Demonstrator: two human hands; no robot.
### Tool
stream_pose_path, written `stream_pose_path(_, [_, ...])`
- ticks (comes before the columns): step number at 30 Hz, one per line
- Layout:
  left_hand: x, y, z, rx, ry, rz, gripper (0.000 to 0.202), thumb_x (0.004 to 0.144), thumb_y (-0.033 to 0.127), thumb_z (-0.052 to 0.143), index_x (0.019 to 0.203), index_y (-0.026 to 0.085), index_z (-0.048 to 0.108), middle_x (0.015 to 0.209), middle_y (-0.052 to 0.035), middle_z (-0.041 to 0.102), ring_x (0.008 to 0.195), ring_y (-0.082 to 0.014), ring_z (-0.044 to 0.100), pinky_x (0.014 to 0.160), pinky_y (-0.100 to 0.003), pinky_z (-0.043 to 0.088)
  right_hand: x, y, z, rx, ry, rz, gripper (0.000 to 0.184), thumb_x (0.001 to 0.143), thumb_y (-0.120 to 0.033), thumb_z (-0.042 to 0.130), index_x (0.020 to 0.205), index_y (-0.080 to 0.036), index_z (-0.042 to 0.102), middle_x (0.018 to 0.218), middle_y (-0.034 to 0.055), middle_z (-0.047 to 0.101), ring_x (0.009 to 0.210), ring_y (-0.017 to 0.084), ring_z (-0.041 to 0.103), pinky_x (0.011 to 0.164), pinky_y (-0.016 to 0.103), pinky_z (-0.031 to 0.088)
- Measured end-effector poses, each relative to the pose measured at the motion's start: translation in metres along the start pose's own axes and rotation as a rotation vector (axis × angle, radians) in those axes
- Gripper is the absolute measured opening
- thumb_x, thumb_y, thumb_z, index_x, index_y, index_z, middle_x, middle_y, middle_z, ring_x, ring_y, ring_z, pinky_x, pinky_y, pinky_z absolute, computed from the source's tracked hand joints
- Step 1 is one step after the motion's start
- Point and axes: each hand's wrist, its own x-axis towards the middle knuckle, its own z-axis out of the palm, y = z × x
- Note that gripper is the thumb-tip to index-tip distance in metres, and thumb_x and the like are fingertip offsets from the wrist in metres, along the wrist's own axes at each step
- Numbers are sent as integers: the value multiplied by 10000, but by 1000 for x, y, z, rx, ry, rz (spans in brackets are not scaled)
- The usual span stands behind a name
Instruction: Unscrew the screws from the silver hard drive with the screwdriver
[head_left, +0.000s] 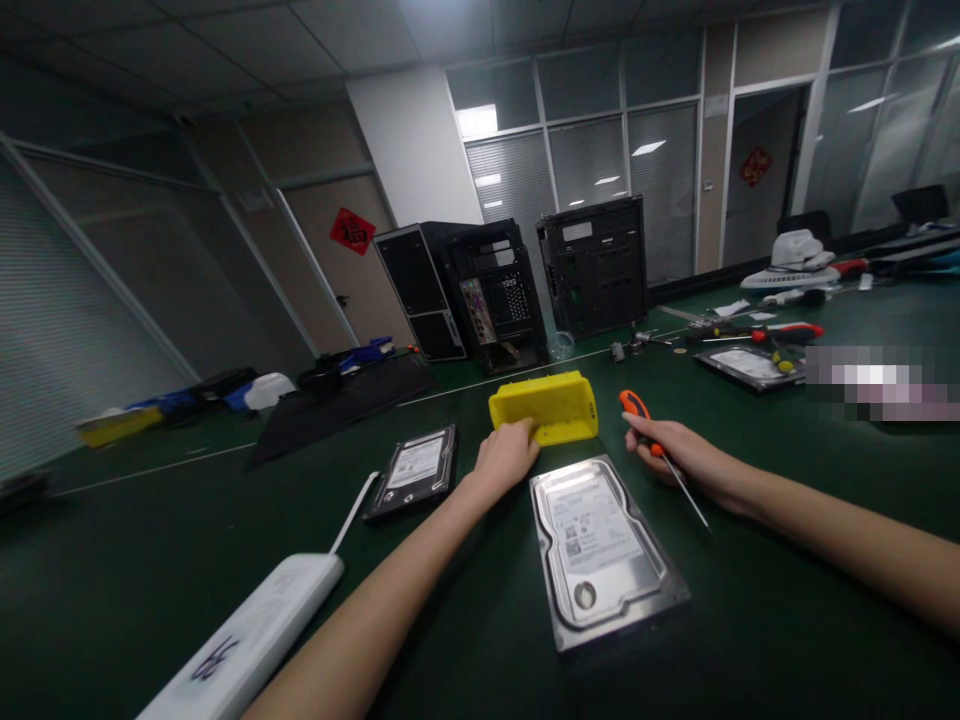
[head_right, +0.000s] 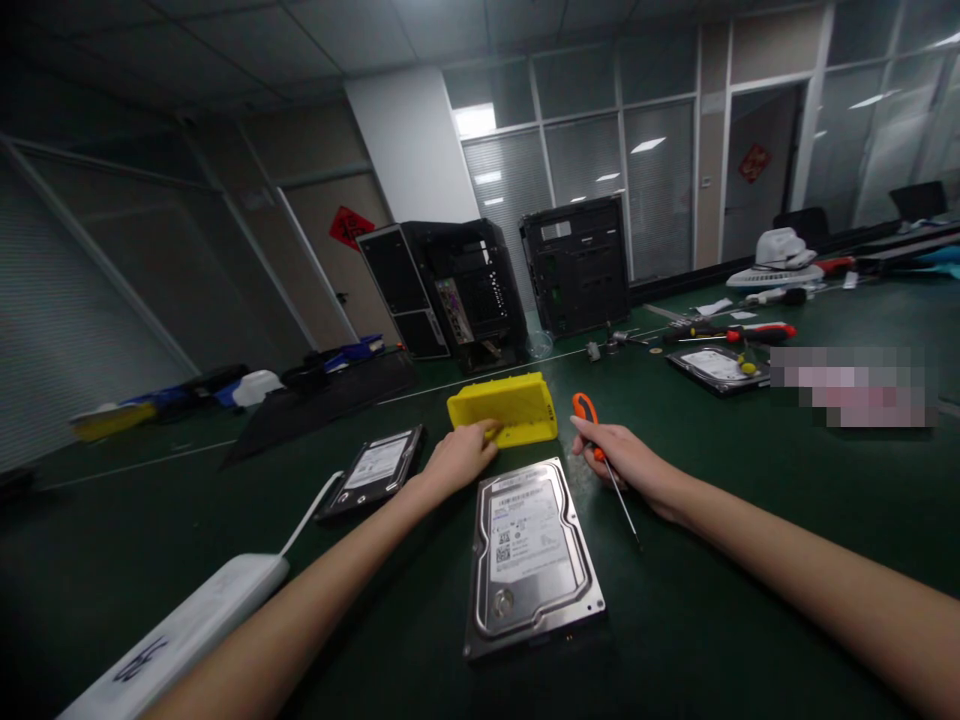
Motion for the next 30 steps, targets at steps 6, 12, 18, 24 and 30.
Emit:
stream_pose_path(6, [1,0,5,-38,6,32,338,860,225,445,1188,220,522,1062,-98,658,955,-241,633,793,-315,485,-1,0,-1,-8,7,9,413,800,-567,459,750,-162,523,400,-91,311,346,42,230,362,190,159])
stream_pose_path(12, [0,-2,7,-74,32,62,364,854,204,463,1217,212,490,1106,-97,642,1009,-225,614,849,-306,466,-3,-3,3,-16,10,-2,407,807,-558,454,740,-161,520,388,-92,306,337,42,227,359,190,164])
stream_pose_path(18, [0,-3,9,-104,59,115,326,850,194,470,1168,218,539,1077,-80,658,985,-214,625,844,-290,467,-3,-4,2,-19,13,7,406,812,-554,450,740,-161,521,387,-90,313,337,42,231,359,188,159])
stream_pose_path(24, [-11,-7,9,-127,125,163,244,878,230,453,1094,200,563,1070,-81,646,984,-210,612,839,-282,457,-2,0,0,-19,7,6,411,812,-557,450,743,-159,524,389,-88,312,343,42,230,363,192,155])
stream_pose_path(30, [-15,-10,10,-154,165,189,163,879,232,470,1017,207,553,1031,-63,642,921,-206,618,774,-276,463,-3,-2,0,-32,4,1,413,814,-559,446,752,-160,531,401,-85,324,349,43,244,369,193,175])
